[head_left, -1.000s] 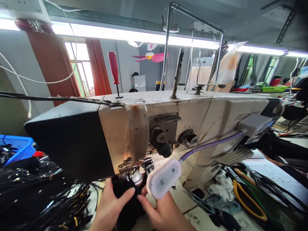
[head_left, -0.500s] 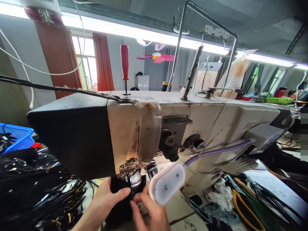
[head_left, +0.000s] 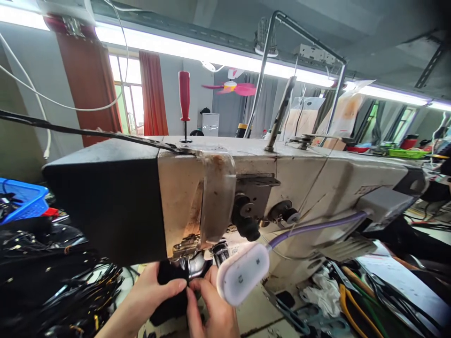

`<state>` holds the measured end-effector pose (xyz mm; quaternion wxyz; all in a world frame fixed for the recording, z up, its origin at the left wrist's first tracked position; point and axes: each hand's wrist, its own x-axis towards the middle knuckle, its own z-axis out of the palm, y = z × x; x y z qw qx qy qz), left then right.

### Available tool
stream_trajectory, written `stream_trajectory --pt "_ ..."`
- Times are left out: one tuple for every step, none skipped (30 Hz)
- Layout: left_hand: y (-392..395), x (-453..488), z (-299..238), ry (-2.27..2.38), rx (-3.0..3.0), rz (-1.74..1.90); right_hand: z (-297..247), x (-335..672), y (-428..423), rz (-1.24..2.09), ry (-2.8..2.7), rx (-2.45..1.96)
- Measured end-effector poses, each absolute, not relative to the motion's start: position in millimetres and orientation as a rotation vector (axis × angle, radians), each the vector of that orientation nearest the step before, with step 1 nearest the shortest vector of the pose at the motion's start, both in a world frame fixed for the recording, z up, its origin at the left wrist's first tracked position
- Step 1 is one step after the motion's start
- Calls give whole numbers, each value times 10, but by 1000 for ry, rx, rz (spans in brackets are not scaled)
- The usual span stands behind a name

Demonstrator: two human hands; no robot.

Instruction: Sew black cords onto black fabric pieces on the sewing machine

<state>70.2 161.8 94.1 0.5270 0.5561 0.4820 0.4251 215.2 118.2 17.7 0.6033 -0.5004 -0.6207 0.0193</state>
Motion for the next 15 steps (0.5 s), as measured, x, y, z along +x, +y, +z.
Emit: stream_trajectory --pt "1623 697 938 1151 1331 1019 128 2189 1210 127 -1369 -1151" --pt "1626 693 934 1154 1329 1018 80 2243 1255 250 -1270 -1146" --pt "1629 691 929 1153 1321 1017 34 2309 1320 396 -1156 -1139" --pt "1629 693 924 1152 1308 1015 -9 2379 1402 542 -1037 -1133" --pt "1628 697 921 1154 1292 1015 -49 2446 1497 689 -935 -1116" --pt "1624 704 920 1158 1278 1016 -88 2503 1597 775 -893 -1106" --pt "1617 713 923 1158 1267 1021 -124 2543 1693 834 -874 -1098" --pt "1609 723 931 1163 1259 1031 -158 2566 1777 873 -875 -1091" --pt "1599 733 943 1170 1250 1043 -191 2572 1843 892 -883 -1090" --pt "1587 742 960 1173 1237 1054 -221 2567 1887 913 -883 -1089" --pt "1575 749 980 1168 1219 1062 -246 2556 1910 919 -876 -1091" --pt "1563 754 1001 1159 1197 1066 -266 2546 1916 909 -865 -1097" --pt "1551 757 1021 1149 1173 1063 -278 2541 1909 888 -853 -1104" --pt "1539 760 1039 1139 1151 1056 -283 2545 1896 862 -843 -1109" --pt "1530 763 1053 1130 1133 1047 -280 2556 1881 835 -839 -1111"
